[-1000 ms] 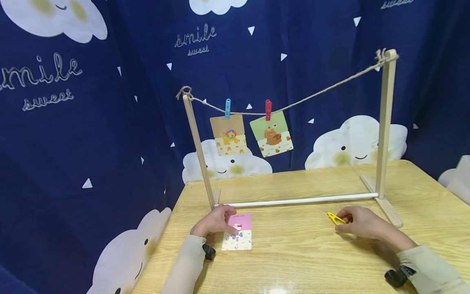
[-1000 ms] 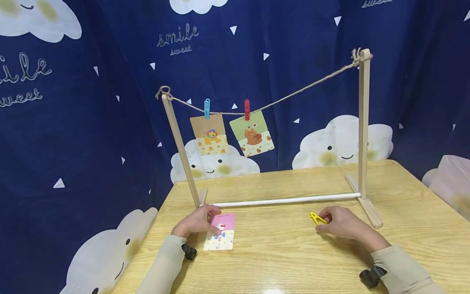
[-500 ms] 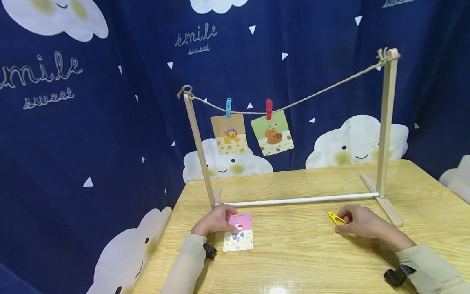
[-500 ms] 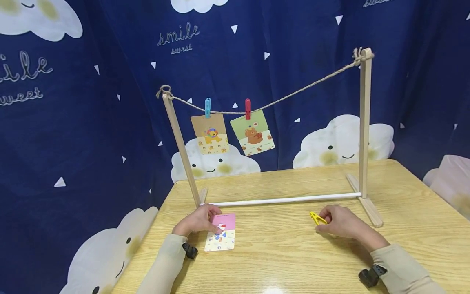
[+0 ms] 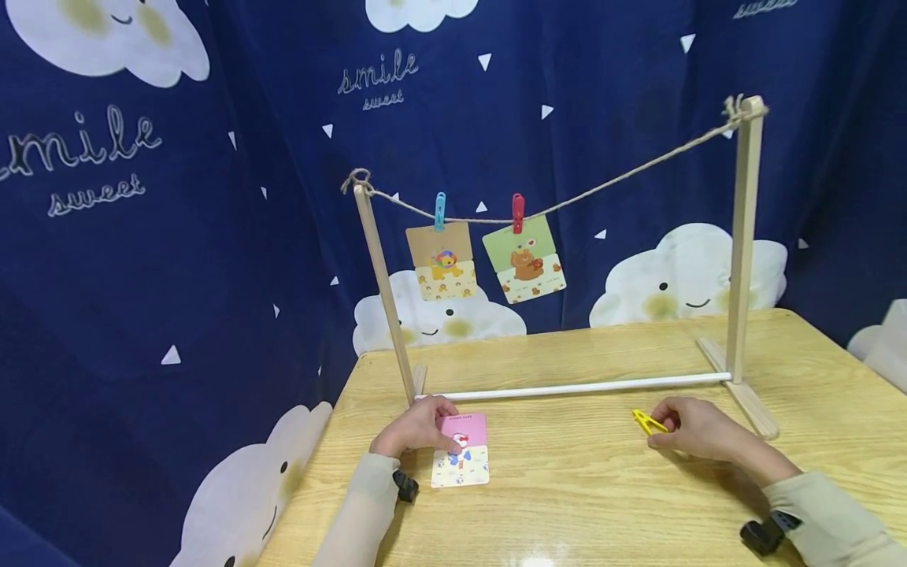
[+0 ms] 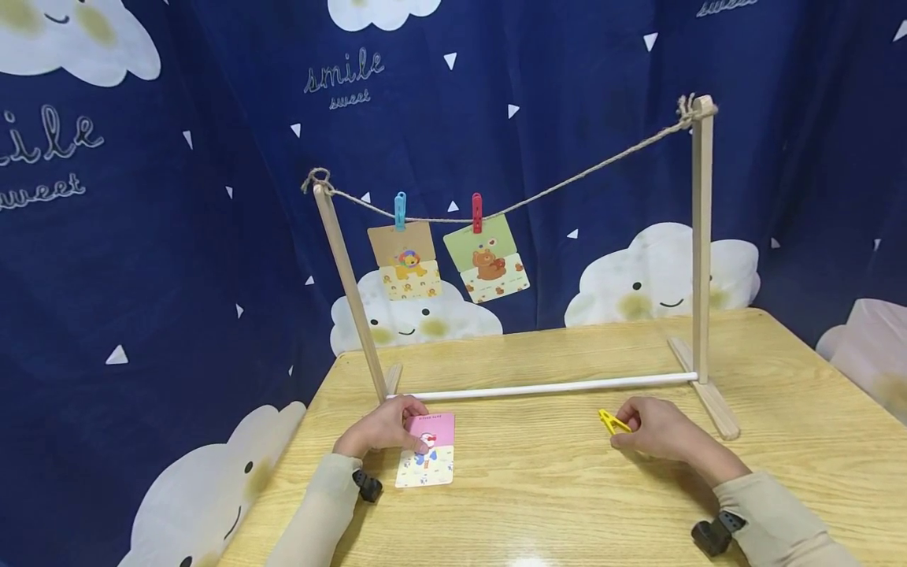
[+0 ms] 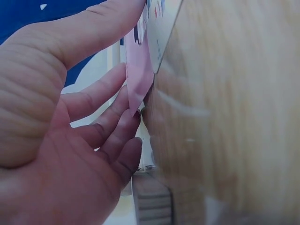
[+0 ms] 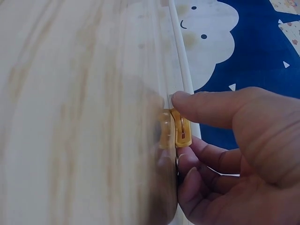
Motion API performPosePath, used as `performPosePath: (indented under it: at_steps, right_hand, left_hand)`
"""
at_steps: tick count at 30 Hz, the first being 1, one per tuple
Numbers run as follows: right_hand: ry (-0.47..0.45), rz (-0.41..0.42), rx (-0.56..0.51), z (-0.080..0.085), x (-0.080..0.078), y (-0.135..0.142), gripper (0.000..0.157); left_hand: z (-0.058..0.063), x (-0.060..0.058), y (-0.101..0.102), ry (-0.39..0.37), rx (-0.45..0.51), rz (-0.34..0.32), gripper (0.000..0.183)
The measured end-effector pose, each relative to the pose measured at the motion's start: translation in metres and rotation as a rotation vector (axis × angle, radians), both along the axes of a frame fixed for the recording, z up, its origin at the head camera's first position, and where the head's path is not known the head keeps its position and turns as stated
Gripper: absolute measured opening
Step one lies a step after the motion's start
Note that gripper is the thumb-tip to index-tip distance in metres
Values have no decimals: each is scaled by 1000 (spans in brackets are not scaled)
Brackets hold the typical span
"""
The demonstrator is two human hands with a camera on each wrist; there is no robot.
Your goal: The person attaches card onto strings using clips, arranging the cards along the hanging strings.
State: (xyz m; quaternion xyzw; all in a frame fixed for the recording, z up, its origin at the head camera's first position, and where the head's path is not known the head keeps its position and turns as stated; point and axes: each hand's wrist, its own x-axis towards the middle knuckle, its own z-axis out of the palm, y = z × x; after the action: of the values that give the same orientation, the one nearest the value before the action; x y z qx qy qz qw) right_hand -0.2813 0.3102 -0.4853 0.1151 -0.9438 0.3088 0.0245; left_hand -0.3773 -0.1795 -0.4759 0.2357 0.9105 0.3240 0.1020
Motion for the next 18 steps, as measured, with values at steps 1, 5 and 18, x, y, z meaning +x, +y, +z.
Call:
performPosePath:
  at_steps: [1, 5, 18]
  right_hand:
    - [4, 1, 0, 0, 0, 0, 35]
    - [15, 2, -3, 0, -1, 0, 33]
    - [7, 5, -17, -1, 1, 0, 30]
  left_hand:
    - [0, 0, 0, 0, -4, 1, 62]
    - [0, 0, 0, -4, -5, 4, 62]
    - [-1, -2, -5, -22, 82, -8, 50]
